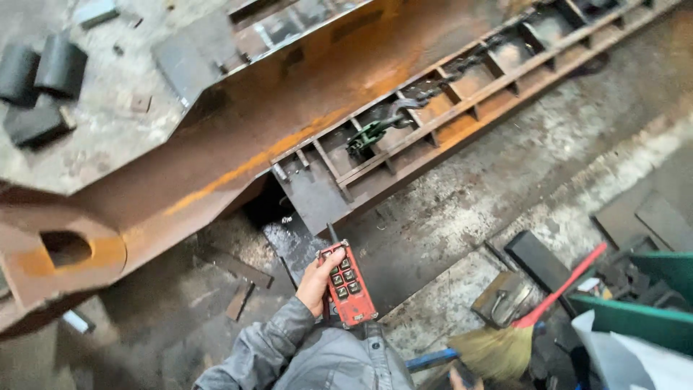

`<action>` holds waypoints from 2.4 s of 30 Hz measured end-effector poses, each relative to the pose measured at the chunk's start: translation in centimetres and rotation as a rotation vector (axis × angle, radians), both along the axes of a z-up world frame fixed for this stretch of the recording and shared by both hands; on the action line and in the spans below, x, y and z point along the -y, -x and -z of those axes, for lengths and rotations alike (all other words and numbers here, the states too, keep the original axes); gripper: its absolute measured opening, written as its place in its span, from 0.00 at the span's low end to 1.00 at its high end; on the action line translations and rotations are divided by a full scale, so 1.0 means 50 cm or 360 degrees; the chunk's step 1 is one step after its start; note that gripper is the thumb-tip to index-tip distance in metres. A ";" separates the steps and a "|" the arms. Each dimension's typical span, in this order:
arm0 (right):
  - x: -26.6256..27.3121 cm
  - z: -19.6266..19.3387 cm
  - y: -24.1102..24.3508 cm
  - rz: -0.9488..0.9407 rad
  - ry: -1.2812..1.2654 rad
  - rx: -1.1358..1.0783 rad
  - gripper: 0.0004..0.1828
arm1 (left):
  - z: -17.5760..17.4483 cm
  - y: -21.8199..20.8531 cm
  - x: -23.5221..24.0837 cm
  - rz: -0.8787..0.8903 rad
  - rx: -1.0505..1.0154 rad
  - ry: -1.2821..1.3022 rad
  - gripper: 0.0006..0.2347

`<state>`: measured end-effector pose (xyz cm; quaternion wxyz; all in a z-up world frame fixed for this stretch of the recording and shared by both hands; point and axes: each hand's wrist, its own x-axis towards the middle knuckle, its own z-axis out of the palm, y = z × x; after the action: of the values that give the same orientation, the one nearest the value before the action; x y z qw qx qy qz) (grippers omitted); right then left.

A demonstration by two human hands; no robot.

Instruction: The person cuts a large metal structure with an oxy-fuel torch and operates a hoist using a remote.

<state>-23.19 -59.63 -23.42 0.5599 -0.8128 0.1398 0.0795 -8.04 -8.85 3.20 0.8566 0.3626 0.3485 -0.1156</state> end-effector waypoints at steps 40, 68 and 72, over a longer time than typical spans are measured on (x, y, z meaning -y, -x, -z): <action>-0.750 -0.565 -0.373 -0.0366 -0.0483 -0.0299 0.44 | -0.032 -0.042 -0.087 0.0228 -0.0082 -0.0131 0.15; -0.728 -0.566 -0.366 -0.0417 -0.0535 -0.0278 0.45 | -0.002 -0.018 -0.077 0.0129 -0.0109 -0.0135 0.15; -0.722 -0.553 -0.362 -0.0424 -0.0479 -0.0274 0.45 | -0.005 -0.014 -0.075 0.0229 -0.0090 -0.0283 0.16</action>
<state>-5.07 -23.52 4.25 0.6454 -0.7216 0.0648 0.2418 -7.33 -5.11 3.48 0.8004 0.4577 0.3546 -0.1556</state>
